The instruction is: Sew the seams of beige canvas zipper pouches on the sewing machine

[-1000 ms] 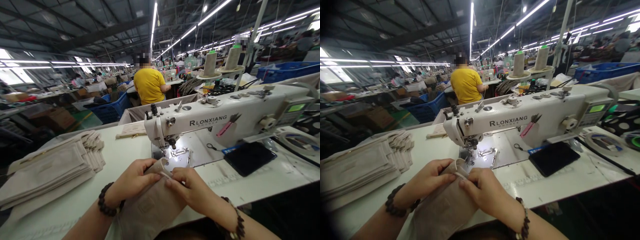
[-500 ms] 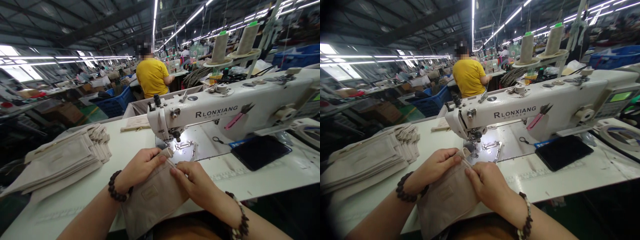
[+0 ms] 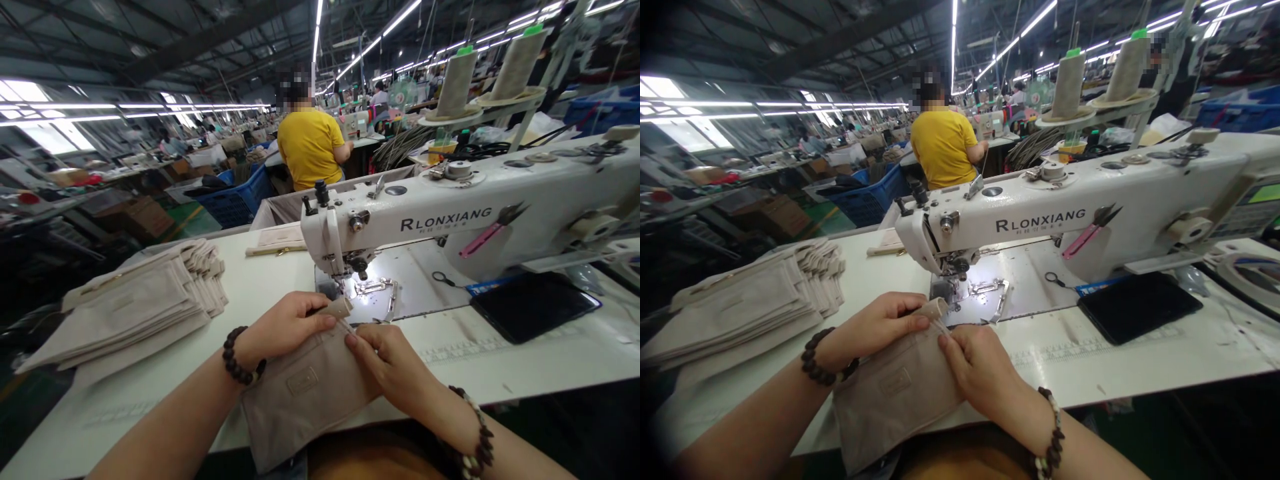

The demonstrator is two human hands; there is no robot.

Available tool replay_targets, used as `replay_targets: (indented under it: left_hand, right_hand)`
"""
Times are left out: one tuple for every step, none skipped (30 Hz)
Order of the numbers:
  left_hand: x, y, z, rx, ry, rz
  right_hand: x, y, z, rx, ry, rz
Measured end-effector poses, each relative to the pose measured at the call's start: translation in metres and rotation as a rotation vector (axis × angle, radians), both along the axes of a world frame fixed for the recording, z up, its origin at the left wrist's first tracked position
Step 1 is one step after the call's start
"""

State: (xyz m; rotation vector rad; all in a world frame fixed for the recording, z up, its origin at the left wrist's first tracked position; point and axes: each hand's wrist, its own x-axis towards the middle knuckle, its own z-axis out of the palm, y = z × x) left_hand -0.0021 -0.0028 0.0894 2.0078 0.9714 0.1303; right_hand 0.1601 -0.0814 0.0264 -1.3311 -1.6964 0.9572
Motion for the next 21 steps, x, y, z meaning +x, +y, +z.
replay_targets:
  left_hand:
    - [0.001,-0.001,-0.001,-0.009,-0.006,0.021]
    - [0.002,-0.001,-0.002,-0.012,-0.012,0.045]
    - [0.002,-0.002,-0.004,-0.01,-0.014,0.07]
    - [0.003,-0.003,-0.005,-0.004,-0.014,0.089]
    - [0.004,-0.004,-0.007,0.007,-0.012,0.102]
    - [0.004,-0.005,-0.008,0.025,-0.005,0.107]
    - [0.004,-0.005,-0.009,0.049,0.012,0.105]
    - [0.004,-0.004,-0.01,0.078,0.037,0.098]
    - [0.004,-0.004,-0.011,0.109,0.07,0.089]
    - [0.003,-0.003,-0.012,0.137,0.106,0.081]
    - [0.003,-0.001,-0.012,0.161,0.143,0.075]
    - [0.002,0.0,-0.013,0.18,0.175,0.068]
    - [0.001,0.002,-0.013,0.194,0.2,0.063]
    - [0.0,0.005,-0.014,0.204,0.218,0.06]
    - [-0.001,0.007,-0.014,0.209,0.232,0.059]
    - [-0.002,0.009,-0.015,0.205,0.24,0.057]
    - [-0.003,0.012,-0.016,0.188,0.24,0.056]
    - [-0.005,0.014,-0.017,0.156,0.233,0.057]
    - [-0.006,0.015,-0.018,0.111,0.22,0.059]
    - [-0.006,0.017,-0.019,0.059,0.204,0.065]
    - [-0.007,0.018,-0.02,0.008,0.187,0.073]
  right_hand:
    - [0.0,0.0,0.0,-0.006,0.001,-0.001]
    - [0.0,0.0,-0.001,-0.007,-0.001,-0.002]
    - [-0.001,0.0,-0.002,-0.006,-0.005,-0.004]
    - [-0.001,0.0,-0.002,-0.002,-0.011,-0.007]
    - [-0.002,0.0,-0.004,0.003,-0.018,-0.011]
    - [-0.003,0.001,-0.005,0.01,-0.027,-0.017]
    - [-0.003,0.001,-0.006,0.017,-0.036,-0.022]
    - [-0.004,0.001,-0.007,0.022,-0.044,-0.023]
    - [-0.004,0.002,-0.009,0.021,-0.049,-0.02]
    - [-0.004,0.003,-0.01,0.013,-0.05,-0.011]
    - [-0.004,0.003,-0.011,-0.001,-0.047,0.004]
    - [-0.004,0.004,-0.012,-0.02,-0.039,0.021]
    - [-0.004,0.005,-0.013,-0.039,-0.025,0.042]
    - [-0.003,0.005,-0.014,-0.054,-0.007,0.062]
    - [-0.003,0.006,-0.015,-0.064,0.011,0.079]
    - [-0.003,0.006,-0.016,-0.07,0.025,0.094]
    - [-0.003,0.006,-0.017,-0.074,0.032,0.102]
    - [-0.004,0.007,-0.017,-0.077,0.029,0.108]
    - [-0.005,0.007,-0.018,-0.082,0.017,0.109]
    - [-0.006,0.007,-0.018,-0.089,0.0,0.106]
    - [-0.007,0.008,-0.019,-0.096,-0.02,0.101]
